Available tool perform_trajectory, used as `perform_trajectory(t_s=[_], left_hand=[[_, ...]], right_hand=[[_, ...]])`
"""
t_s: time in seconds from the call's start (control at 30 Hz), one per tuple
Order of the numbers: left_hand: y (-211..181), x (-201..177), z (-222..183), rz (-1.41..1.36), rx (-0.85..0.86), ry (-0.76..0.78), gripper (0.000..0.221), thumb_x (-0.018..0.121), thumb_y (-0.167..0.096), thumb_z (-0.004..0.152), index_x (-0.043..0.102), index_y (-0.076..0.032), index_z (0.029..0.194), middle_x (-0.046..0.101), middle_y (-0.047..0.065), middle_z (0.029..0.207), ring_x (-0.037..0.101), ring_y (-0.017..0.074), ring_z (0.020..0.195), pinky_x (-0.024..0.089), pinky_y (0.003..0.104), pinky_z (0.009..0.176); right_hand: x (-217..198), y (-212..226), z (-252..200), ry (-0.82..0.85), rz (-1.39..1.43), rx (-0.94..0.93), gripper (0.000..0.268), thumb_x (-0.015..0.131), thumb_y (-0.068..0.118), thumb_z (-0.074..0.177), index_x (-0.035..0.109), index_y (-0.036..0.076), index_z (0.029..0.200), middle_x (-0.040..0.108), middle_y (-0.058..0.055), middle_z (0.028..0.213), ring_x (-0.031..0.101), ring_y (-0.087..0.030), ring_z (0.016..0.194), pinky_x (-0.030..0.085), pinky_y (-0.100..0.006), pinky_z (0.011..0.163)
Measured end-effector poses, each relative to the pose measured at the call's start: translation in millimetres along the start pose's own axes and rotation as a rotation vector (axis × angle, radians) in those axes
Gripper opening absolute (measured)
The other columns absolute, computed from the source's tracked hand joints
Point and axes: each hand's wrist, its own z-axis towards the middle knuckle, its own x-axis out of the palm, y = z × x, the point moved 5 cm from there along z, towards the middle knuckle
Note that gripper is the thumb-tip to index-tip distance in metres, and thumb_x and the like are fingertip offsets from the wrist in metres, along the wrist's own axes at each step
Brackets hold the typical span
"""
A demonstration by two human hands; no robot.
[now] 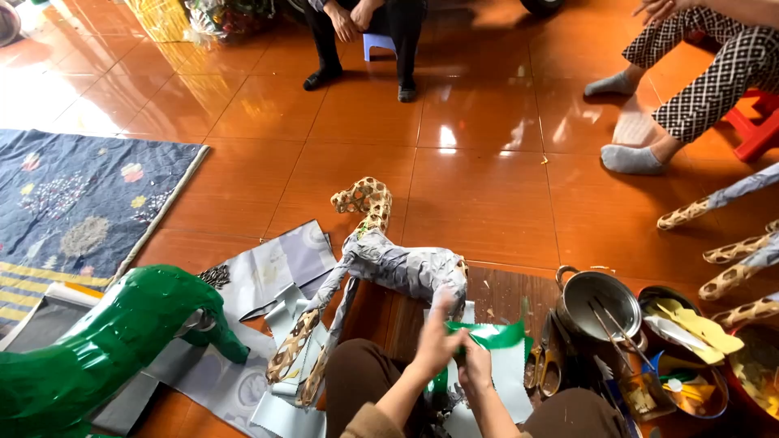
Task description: Wrapping a giraffe-shaped paper mache model with green and black paper strips
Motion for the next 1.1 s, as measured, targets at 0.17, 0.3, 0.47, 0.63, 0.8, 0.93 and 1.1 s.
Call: perform_trajectory(t_s=[0.17,0.3,0.47,0.63,0.8,0.93,1.1], left_hand=[[96,-10,-18,-0.417,-0.432,-0.055,0.084,0.077,-0.031,0.074,0.031,-0.008,0.141,0.047,0.015,0.136,0.049,0.0207,0.122,0.040,0.031,0.099],[85,10,-39,-1.016,-0.837,0.191,0.060,0.082,-0.030,0.073,0.059,-0.010,0.123,0.068,0.016,0.108,0.067,0.0315,0.093,0.058,0.049,0.080],[108,10,-36,-0.954,-0.809,0.134,0.047,0.077,-0.022,0.081,0.053,-0.009,0.119,0.064,0.017,0.090,0.065,0.0278,0.067,0.056,0.036,0.054],[119,11,-37,-0.908,-0.806,0.051,0.045,0.079,-0.018,0.081,0.057,-0.005,0.118,0.059,0.013,0.077,0.057,0.0192,0.050,0.051,0.030,0.041],[110,2,-36,-0.669,-0.769,-0.024,0.074,0.087,-0.021,0.063,0.055,-0.008,0.129,0.070,0.016,0.109,0.069,0.0218,0.088,0.057,0.032,0.073],[118,-3,-30,-0.481,-0.694,-0.035,0.084,0.090,-0.029,0.053,0.054,-0.008,0.126,0.070,0.012,0.112,0.068,0.0181,0.096,0.058,0.030,0.082],[130,4,-27,-0.358,-0.555,-0.046,0.078,0.088,-0.032,0.055,0.049,-0.010,0.119,0.064,0.007,0.109,0.062,0.0145,0.096,0.054,0.029,0.080]], right_hand=[[10,0,-11,-0.013,-0.007,0.108,0.012,0.076,0.013,0.082,0.068,0.003,0.081,0.070,-0.008,0.079,0.063,-0.019,0.067,0.051,-0.035,0.056],[12,11,-19,0.028,-0.039,0.096,0.014,0.075,0.013,0.080,0.067,0.002,0.084,0.070,-0.013,0.083,0.065,-0.027,0.068,0.054,-0.045,0.056],[-1,56,-22,-0.001,-0.076,0.021,0.017,0.077,0.007,0.078,0.067,0.000,0.090,0.069,-0.014,0.083,0.063,-0.024,0.069,0.051,-0.042,0.057],[-26,100,-15,-0.099,-0.199,-0.037,0.025,0.077,0.004,0.079,0.067,-0.011,0.096,0.063,-0.012,0.090,0.060,-0.027,0.084,0.051,-0.044,0.068],[-26,109,-7,-0.086,-0.181,-0.030,0.020,0.077,-0.004,0.074,0.069,-0.010,0.091,0.070,-0.022,0.091,0.064,-0.035,0.074,0.055,-0.050,0.069],[-53,134,19,0.014,-0.287,-0.203,0.021,0.079,0.005,0.073,0.070,0.001,0.092,0.069,-0.013,0.086,0.064,-0.031,0.071,0.055,-0.047,0.064],[-113,196,36,0.033,-0.439,-0.507,0.007,0.074,0.016,0.085,0.067,0.015,0.086,0.066,0.003,0.083,0.058,-0.007,0.076,0.048,-0.024,0.078]])
